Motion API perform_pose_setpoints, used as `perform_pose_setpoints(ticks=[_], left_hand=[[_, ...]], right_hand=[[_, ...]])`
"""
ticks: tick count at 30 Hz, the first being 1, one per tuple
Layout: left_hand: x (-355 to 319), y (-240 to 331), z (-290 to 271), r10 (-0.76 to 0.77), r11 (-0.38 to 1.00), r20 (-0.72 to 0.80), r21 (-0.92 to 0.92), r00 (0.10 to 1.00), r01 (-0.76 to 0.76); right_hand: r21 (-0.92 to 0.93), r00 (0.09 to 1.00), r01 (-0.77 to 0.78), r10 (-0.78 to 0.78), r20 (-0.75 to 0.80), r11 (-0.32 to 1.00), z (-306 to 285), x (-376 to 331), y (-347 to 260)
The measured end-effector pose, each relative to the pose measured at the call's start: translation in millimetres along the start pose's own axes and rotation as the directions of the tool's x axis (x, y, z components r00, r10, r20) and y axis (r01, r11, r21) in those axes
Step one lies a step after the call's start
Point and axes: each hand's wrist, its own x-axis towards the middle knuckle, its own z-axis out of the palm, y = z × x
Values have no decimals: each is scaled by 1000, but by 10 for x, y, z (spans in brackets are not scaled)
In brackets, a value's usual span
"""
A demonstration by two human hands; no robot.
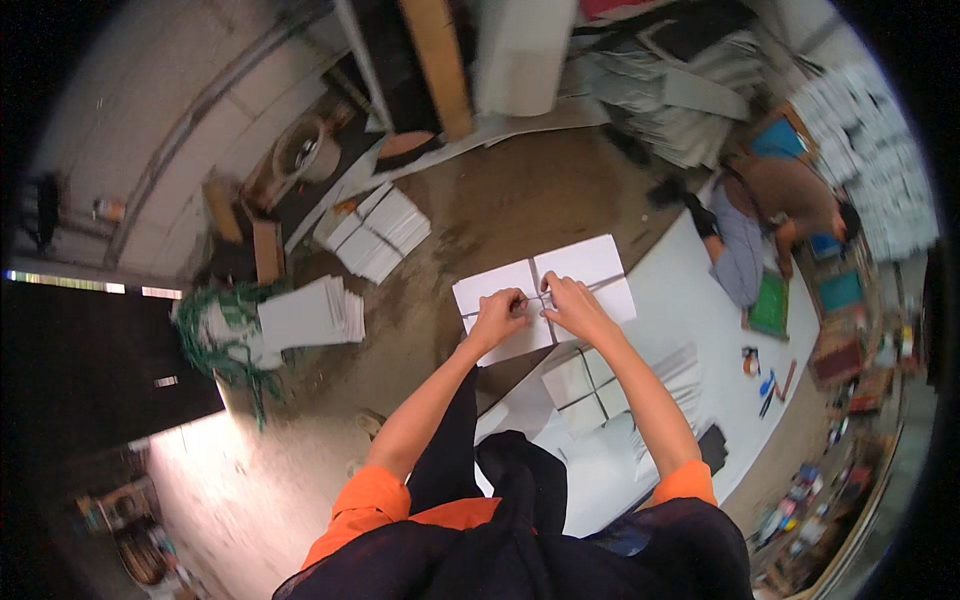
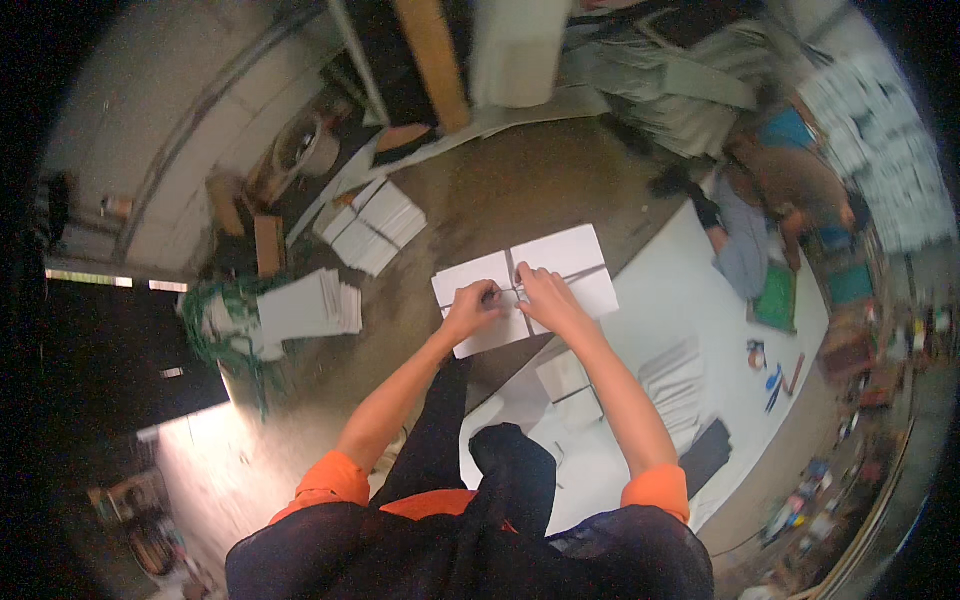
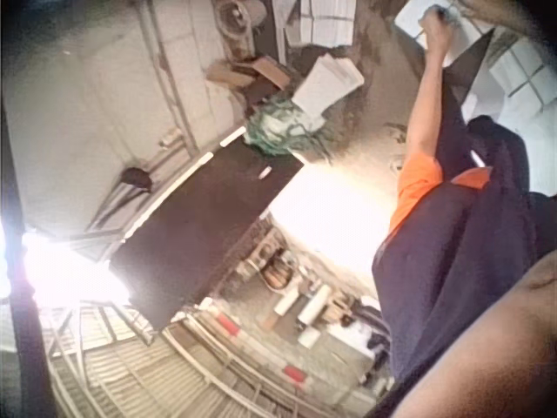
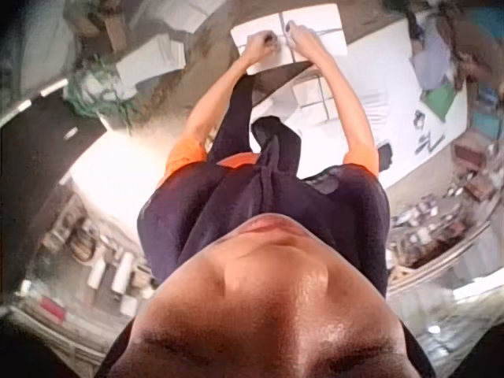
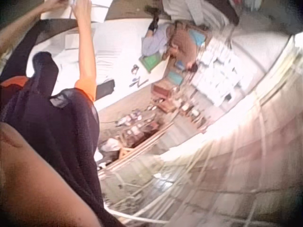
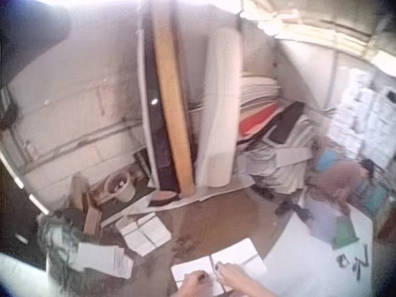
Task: The person gathers a stack of white rectangular sheets on a workbench and secures them with a long strip of fabric. They wrap the fabric around the stack multiple times, tie a knot to hold the bundle together, and trim the excess fabric with a utility knife.
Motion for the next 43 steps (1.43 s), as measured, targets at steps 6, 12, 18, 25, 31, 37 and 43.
perform_pose_setpoints(ticks=[6, 12, 18, 25, 31, 37, 43], left_hand=[[158, -1520, -268, -220, 975, -218, -45, 951, 216], [391, -2817, -504, -375, 912, -368, 20, 851, 410], [489, -3737, -543, -459, 885, -344, -92, 819, 457], [618, -4241, -718, -575, 783, -347, 31, 741, 622], [554, -4352, -842, -524, 806, -346, 91, 778, 584], [579, -3769, -893, -435, 849, -460, 76, 774, 523], [370, -2822, -810, -357, 905, -444, 52, 822, 421]], right_hand=[[-37, 964, 193, -182, 195, 980, 1075, 1505, 20], [-59, 934, 294, -273, 232, 954, 2197, 2677, 57], [-95, 876, 439, -403, 265, 893, 2972, 3295, 203], [35, 869, 436, -431, 244, 899, 3501, 3755, 256], [175, 867, 263, -312, 389, 949, 3521, 3953, 134], [106, 958, 242, -255, 130, 964, 3631, 3454, 724], [182, 946, -325, 315, 81, 928, 2192, 1936, 803]])
